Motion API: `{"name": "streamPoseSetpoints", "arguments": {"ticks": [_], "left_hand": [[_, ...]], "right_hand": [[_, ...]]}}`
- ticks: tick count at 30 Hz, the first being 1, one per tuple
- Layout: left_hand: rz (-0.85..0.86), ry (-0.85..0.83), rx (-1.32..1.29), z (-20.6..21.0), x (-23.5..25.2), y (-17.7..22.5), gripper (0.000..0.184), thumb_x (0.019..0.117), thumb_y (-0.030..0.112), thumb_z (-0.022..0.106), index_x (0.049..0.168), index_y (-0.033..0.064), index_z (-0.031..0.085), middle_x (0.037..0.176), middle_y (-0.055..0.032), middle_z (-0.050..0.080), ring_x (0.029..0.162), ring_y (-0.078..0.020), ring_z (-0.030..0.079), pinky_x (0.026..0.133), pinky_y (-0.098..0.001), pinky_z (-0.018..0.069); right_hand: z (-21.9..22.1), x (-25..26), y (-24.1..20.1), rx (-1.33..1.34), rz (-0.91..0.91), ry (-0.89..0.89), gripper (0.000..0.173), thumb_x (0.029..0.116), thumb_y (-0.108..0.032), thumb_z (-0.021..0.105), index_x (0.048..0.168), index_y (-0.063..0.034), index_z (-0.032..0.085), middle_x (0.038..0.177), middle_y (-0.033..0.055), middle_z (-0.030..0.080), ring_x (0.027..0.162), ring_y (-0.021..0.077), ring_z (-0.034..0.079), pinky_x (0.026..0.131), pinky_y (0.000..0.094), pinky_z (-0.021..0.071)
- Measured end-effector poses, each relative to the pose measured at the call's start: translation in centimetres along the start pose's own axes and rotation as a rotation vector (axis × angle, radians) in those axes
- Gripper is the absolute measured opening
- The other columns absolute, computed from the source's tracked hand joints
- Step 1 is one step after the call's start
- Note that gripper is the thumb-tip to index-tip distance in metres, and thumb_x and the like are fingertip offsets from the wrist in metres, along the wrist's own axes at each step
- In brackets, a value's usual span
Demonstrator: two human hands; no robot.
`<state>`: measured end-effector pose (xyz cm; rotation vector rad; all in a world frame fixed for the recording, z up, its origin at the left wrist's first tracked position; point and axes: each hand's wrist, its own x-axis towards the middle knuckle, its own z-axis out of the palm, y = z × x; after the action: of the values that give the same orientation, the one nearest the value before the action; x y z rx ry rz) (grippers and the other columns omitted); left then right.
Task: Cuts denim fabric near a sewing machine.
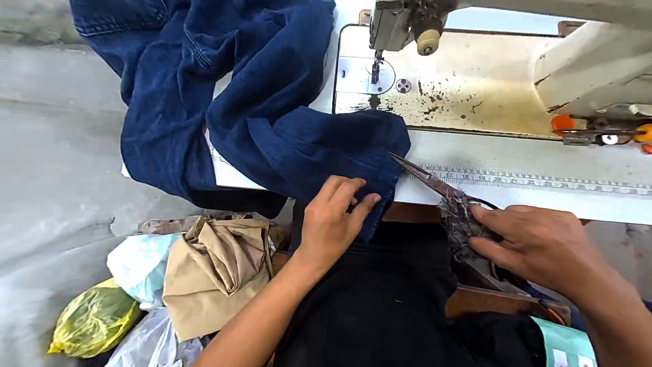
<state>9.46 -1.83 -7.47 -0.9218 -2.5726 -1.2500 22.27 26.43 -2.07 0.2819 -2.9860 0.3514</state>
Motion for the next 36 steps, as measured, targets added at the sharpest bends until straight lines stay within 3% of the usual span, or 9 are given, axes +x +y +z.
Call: {"name": "streamPoseSetpoints", "arguments": {"ticks": [3, 8, 12, 17, 21, 28, 30, 32, 36], "left_hand": [[-0.009, -0.121, 0.076, -0.9, 1.2, 1.3, 0.029, 0.0955, 0.026, 0.071, 0.119, 0.0099, 0.076, 0.102, -0.0074, 0.069, 0.079, -0.0139, 0.068, 0.066, -0.029, 0.0584], [0.105, -0.221, 0.12, 0.0, 3.7, 1.4, 0.016, 0.0988, 0.02, 0.065, 0.101, 0.0103, 0.078, 0.094, -0.0058, 0.067, 0.079, -0.0172, 0.068, 0.063, -0.0328, 0.0572], [0.035, -0.29, 0.042, -0.4, 4.3, 0.5, 0.015, 0.1017, 0.018, 0.059, 0.098, 0.0093, 0.071, 0.094, -0.0028, 0.067, 0.08, -0.012, 0.066, 0.067, -0.0298, 0.0561], [-0.132, -0.284, -0.097, -1.0, 4.4, 0.0, 0.008, 0.101, 0.013, 0.06, 0.1, 0.008, 0.067, 0.093, -0.0004, 0.065, 0.075, -0.0043, 0.064, 0.068, -0.0209, 0.0568], [-0.109, -0.277, -0.104, -0.8, 4.2, -0.1, 0.009, 0.1015, 0.013, 0.059, 0.1, 0.009, 0.067, 0.098, -0.0004, 0.064, 0.079, -0.0042, 0.065, 0.07, -0.0215, 0.058], [-0.012, -0.145, -0.057, -0.4, 4.7, 0.3, 0.009, 0.1004, 0.009, 0.056, 0.097, 0.0055, 0.064, 0.101, -0.0046, 0.062, 0.08, -0.0061, 0.062, 0.07, -0.0196, 0.0547], [0.039, -0.108, -0.013, -0.1, 5.6, 0.6, 0.011, 0.0997, 0.011, 0.062, 0.101, 0.0024, 0.069, 0.105, -0.0095, 0.066, 0.086, -0.0115, 0.066, 0.076, -0.0242, 0.0575], [0.039, -0.181, 0.083, 0.4, 6.4, 1.0, 0.019, 0.0989, 0.019, 0.067, 0.107, 0.0037, 0.074, 0.108, -0.0117, 0.066, 0.085, -0.0175, 0.067, 0.072, -0.0322, 0.0584], [0.003, -0.29, 0.193, 1.2, 7.6, 1.5, 0.015, 0.0968, 0.017, 0.066, 0.09, 0.006, 0.074, 0.096, -0.0095, 0.064, 0.079, -0.0207, 0.065, 0.065, -0.0375, 0.0562]], "right_hand": [[0.2, -0.1, 0.4, -0.008, -0.008, -0.001, 0.045, 0.0954, -0.037, 0.048, 0.102, -0.0052, 0.079, 0.057, 0.0093, 0.061, 0.048, 0.0274, 0.057, 0.042, 0.0414, 0.0378], [0.2, -1.6, 0.1, -0.018, -0.057, 0.11, 0.041, 0.0984, -0.035, 0.05, 0.103, -0.006, 0.078, 0.056, 0.0075, 0.057, 0.049, 0.025, 0.05, 0.045, 0.0383, 0.0344], [0.4, -2.7, -0.2, -0.066, -0.076, 0.055, 0.039, 0.0989, -0.035, 0.049, 0.101, -0.0064, 0.075, 0.056, 0.0063, 0.057, 0.048, 0.0254, 0.052, 0.044, 0.0378, 0.0362], [0.3, -2.6, 0.6, -0.043, -0.092, 0.065, 0.043, 0.0989, -0.04, 0.048, 0.102, -0.0072, 0.077, 0.055, 0.0063, 0.055, 0.047, 0.0251, 0.049, 0.044, 0.0384, 0.0341], [0.0, -1.7, 0.4, -0.054, -0.134, 0.098, 0.047, 0.0982, -0.046, 0.048, 0.105, -0.0095, 0.076, 0.054, 0.0045, 0.051, 0.047, 0.0241, 0.046, 0.045, 0.0377, 0.0316], [0.5, -0.2, -0.8, -0.114, -0.192, 0.072, 0.036, 0.1027, -0.029, 0.045, 0.103, -0.0046, 0.072, 0.054, 0.0056, 0.051, 0.047, 0.026, 0.049, 0.043, 0.0383, 0.0355], [0.5, -0.3, -0.8, -0.115, -0.196, 0.074, 0.036, 0.1025, -0.029, 0.045, 0.102, -0.0049, 0.072, 0.053, 0.005, 0.05, 0.046, 0.0255, 0.048, 0.043, 0.0374, 0.0339], [0.3, -0.4, -0.8, -0.12, -0.199, 0.077, 0.037, 0.102, -0.03, 0.045, 0.102, -0.0052, 0.072, 0.052, 0.0044, 0.049, 0.045, 0.0249, 0.047, 0.043, 0.0368, 0.0331], [-0.4, -1.2, -0.6, -0.142, -0.185, 0.075, 0.037, 0.101, -0.03, 0.046, 0.102, -0.0053, 0.073, 0.052, 0.0043, 0.049, 0.045, 0.0246, 0.047, 0.043, 0.0369, 0.0328]]}}
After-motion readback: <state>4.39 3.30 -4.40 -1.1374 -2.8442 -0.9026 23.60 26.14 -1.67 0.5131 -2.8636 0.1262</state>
